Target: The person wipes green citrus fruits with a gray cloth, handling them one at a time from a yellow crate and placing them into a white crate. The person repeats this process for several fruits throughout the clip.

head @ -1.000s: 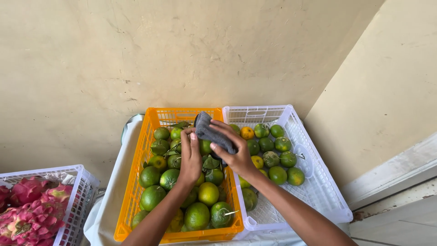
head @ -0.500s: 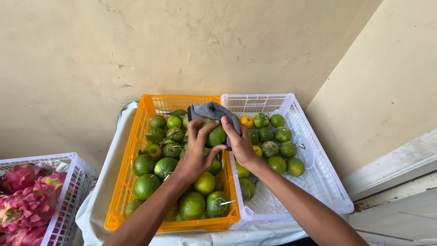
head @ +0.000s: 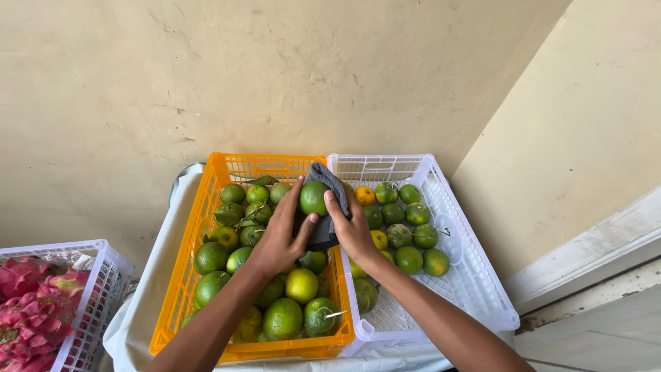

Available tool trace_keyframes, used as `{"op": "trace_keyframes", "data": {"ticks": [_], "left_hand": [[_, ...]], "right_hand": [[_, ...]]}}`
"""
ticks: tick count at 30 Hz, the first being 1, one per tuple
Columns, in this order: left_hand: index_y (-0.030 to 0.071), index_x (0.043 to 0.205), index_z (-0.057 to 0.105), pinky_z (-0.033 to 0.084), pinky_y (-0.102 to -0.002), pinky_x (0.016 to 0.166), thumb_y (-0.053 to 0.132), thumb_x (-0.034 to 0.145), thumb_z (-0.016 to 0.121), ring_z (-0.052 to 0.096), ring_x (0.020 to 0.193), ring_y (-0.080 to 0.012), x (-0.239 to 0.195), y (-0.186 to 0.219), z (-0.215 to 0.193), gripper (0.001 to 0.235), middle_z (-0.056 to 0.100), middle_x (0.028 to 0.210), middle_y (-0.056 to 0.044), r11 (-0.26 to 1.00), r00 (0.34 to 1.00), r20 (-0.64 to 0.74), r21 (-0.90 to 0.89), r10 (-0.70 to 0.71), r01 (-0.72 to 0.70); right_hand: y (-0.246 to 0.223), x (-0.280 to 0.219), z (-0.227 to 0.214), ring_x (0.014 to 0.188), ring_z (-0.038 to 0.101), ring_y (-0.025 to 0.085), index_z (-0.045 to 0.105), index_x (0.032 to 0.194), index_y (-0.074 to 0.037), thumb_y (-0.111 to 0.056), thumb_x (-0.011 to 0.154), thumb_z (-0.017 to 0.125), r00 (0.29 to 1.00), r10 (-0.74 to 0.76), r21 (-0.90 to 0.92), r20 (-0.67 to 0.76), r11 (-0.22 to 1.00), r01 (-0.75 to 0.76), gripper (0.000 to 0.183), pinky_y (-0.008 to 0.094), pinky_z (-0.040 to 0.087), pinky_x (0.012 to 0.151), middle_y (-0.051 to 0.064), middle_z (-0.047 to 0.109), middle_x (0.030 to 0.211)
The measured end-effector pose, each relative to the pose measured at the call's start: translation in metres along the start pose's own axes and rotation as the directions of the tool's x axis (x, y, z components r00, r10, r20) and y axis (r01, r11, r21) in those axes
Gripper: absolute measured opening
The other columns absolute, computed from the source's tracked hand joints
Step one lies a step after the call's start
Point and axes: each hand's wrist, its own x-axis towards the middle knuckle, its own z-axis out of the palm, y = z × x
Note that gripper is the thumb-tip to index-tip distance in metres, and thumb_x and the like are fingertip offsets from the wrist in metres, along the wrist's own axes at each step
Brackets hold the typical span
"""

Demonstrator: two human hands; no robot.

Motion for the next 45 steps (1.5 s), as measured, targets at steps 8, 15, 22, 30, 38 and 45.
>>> {"op": "trace_keyframes", "data": {"ticks": [8, 15, 22, 30, 38, 45], "left_hand": [[-0.002, 0.146, 0.028, 0.047, -0.057, 0.093, 0.031, 0.079, 0.077, 0.051, 0.113, -0.0444, 0.000, -0.039, 0.009, 0.089, 0.041, 0.120, -0.019, 0.996, 0.994, -0.107, 0.090, 0.019, -0.010], [-0.007, 0.140, 0.030, 0.048, -0.059, 0.092, 0.017, 0.079, 0.079, 0.053, 0.112, -0.0514, 0.003, -0.028, 0.006, 0.082, 0.048, 0.118, -0.029, 0.999, 0.984, -0.174, -0.022, -0.049, 0.046], [0.003, 0.142, 0.029, 0.047, -0.057, 0.071, 0.039, 0.101, 0.018, 0.060, 0.086, -0.0447, -0.004, -0.046, 0.009, 0.055, 0.058, 0.099, -0.027, 0.972, 0.960, -0.163, -0.092, -0.228, 0.216], [-0.001, 0.141, 0.026, 0.036, -0.059, 0.105, 0.038, 0.099, 0.014, 0.045, 0.128, -0.0414, -0.005, -0.001, 0.011, 0.058, 0.046, 0.134, -0.030, 0.975, 0.977, 0.014, -0.065, -0.211, 0.211], [0.001, 0.138, 0.028, 0.037, -0.064, 0.100, 0.030, 0.103, 0.016, 0.038, 0.128, -0.0505, -0.007, -0.033, 0.014, 0.048, 0.042, 0.135, -0.034, 0.955, 0.976, -0.115, -0.255, -0.187, 0.152], [-0.003, 0.136, 0.029, 0.032, -0.062, 0.104, 0.026, 0.095, 0.057, 0.039, 0.126, -0.0504, -0.011, -0.034, 0.019, 0.058, 0.042, 0.127, -0.030, 0.994, 0.995, -0.070, -0.088, -0.076, 0.070]], "right_hand": [[0.020, 0.002, 0.001, 0.135, 0.032, 0.040, 0.036, 0.147, -0.008, -0.028, 0.100, 0.044, 0.960, -0.205, 0.053, 0.188, 0.979, 0.199, 0.052, 0.053, 0.030, 0.109, 0.026, 0.041, 0.145], [0.025, 0.003, 0.001, 0.136, 0.035, 0.037, 0.046, 0.143, -0.017, -0.017, 0.101, 0.043, 0.895, -0.406, 0.028, 0.184, 0.912, 0.408, 0.042, 0.053, 0.031, 0.108, 0.015, 0.041, 0.149], [0.039, 0.008, 0.000, 0.132, 0.042, 0.035, 0.045, 0.144, -0.015, -0.011, 0.099, 0.047, 0.818, -0.550, -0.063, 0.168, 0.822, 0.566, 0.046, 0.052, 0.037, 0.104, 0.013, 0.044, 0.146], [0.040, 0.008, 0.002, 0.131, 0.040, 0.044, 0.038, 0.146, -0.013, -0.019, 0.100, 0.040, 0.771, -0.570, 0.031, 0.283, 0.809, 0.586, 0.047, 0.062, 0.035, 0.104, 0.020, 0.038, 0.147], [0.029, -0.001, 0.002, 0.136, 0.033, 0.043, 0.041, 0.146, -0.018, -0.018, 0.101, 0.042, 0.757, -0.566, -0.067, 0.327, 0.785, 0.615, 0.045, 0.061, 0.031, 0.106, 0.015, 0.033, 0.152], [0.028, 0.005, -0.007, 0.133, 0.040, 0.039, 0.042, 0.145, -0.015, -0.027, 0.102, 0.039, 0.900, -0.359, 0.039, 0.249, 0.932, 0.361, 0.045, 0.057, 0.034, 0.106, 0.018, 0.043, 0.146]]}}
